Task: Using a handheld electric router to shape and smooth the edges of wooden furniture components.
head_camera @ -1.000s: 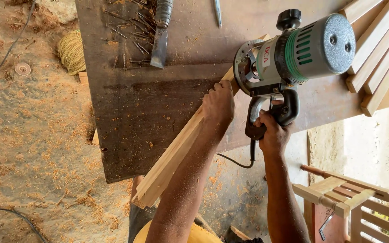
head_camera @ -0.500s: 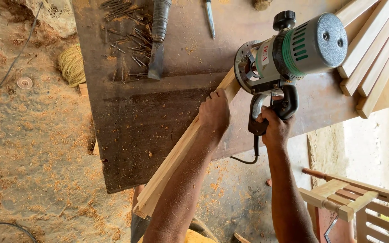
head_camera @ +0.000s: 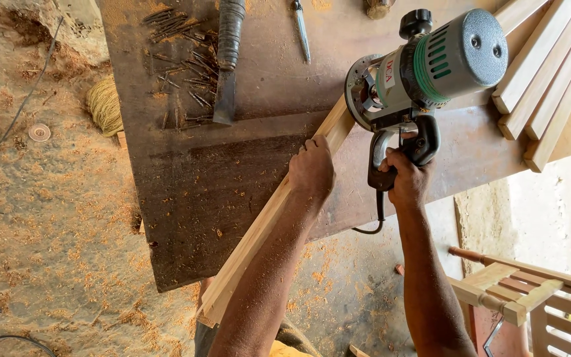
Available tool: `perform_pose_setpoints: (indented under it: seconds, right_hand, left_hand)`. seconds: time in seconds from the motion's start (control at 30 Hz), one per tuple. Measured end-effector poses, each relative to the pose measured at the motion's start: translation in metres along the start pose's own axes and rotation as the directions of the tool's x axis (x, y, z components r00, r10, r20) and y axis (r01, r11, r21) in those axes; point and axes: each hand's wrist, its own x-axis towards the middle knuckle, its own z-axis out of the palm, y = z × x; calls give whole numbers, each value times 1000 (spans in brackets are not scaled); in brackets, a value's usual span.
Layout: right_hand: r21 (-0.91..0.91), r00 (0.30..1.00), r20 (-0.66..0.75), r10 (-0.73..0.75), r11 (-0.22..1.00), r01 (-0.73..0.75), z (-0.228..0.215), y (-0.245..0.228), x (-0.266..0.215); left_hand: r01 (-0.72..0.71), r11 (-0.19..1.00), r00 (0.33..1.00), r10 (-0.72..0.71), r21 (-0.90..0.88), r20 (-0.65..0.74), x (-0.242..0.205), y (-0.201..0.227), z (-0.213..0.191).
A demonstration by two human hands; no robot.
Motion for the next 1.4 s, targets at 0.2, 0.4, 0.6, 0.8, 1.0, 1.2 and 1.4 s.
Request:
perform_pose_setpoints:
  seconds: [0.2,0.4,0.6,0.8,1.0,1.2,1.4]
  right_hand:
    - [20,1000,11,-4,1000,3,1,3,9]
    - [22,1000,15,-17,1000,17,6,1,10]
    - [7,999,-37,-14,1000,15,7,3,12]
    - [25,999,-52,-3,1000,4,1,4,19]
    - [43,999,-46,-5,999,7,-2,7,28]
    - [50,1000,-26,-17,999,18,-5,11,38]
    - [39,1000,-11,-12,999,13,-4,9,47]
  left_hand:
    - [-6,1000,1000,7,17,-20,-1,-1,-1]
    - [-17,1000,1000,17,18,2,-1,1,-2]
    - [-19,1000,999,19,5,-29,1,-2,4]
    - [-18,1000,1000,18,3,-5,-1,0,-1]
    - [-26,1000,999,26,3,-41,1,-1,3]
    - [-19,1000,1000,19,4,3,0,2,-5]
    - [13,999,997,-16,41,75,4,4,-5]
